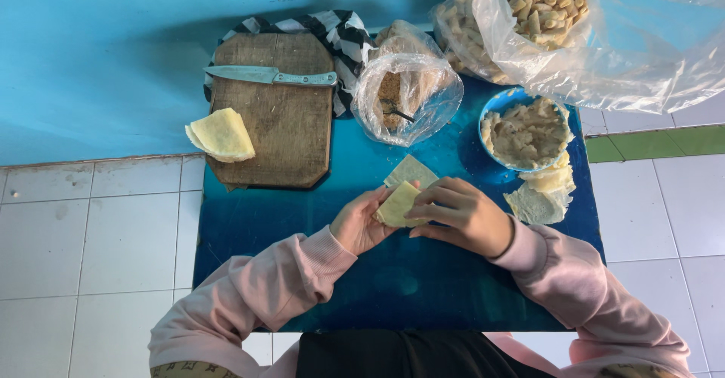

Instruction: The person lays thin square pastry wrappers on the table, stacking and overlapping them into a diamond lattice pattern. They then spoon filling from a bowl onto the center of the lattice and fold the wrapper edges over the filling to form a filled parcel.

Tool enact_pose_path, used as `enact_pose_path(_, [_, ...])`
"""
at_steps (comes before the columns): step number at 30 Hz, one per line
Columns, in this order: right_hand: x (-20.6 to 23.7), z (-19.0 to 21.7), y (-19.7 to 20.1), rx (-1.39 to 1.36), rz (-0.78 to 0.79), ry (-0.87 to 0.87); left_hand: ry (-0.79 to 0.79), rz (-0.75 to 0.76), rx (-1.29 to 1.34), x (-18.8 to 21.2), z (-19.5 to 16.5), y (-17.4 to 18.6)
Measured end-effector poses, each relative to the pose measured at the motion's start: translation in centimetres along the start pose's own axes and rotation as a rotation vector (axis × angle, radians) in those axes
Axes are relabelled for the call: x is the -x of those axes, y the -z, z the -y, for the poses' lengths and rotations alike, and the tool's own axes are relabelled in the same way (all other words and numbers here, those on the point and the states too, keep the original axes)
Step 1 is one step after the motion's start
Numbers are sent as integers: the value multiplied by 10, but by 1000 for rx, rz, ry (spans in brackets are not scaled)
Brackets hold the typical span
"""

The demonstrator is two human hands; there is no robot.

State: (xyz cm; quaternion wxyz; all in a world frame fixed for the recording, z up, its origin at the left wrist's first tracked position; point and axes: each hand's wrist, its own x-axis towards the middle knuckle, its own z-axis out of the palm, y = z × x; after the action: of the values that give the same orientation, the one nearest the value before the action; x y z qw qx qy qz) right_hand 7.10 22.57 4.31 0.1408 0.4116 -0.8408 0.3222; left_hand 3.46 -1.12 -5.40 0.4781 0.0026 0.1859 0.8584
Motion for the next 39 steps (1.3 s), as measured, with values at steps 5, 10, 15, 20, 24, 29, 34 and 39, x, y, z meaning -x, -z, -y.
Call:
enact_pose_path(5, [2, -7, -10, 0, 28, -51, -8, 37, -98, -3, -2, -4])
enact_pose_path(10, [15, -24, -17, -176, 47, -179, -11, 74, -227, -4, -3, -4])
enact_pose_path(15, [24, -30, -25, -211, 118, -451, -17, 62, -422, -9, 5, 8])
enact_pose_path(20, [23, -24, -29, -148, 33, -315, 29, -7, -281, -12, 11, 17])
enact_pose_path(24, [20, -15, -29, -119, 41, -347, 44, -37, -308, -9, 13, 18])
enact_pose_path(29, [5, -21, -17, -341, 14, -588, 67, -7, -514, -3, 16, 19])
enact_pose_path(34, [-14, -27, -3, -257, -142, -635, 151, 188, -418, 6, 21, 16])
enact_pose_path(39, [-24, -22, -21, 175, -240, -218, 266, 271, -408, 13, 31, 7])
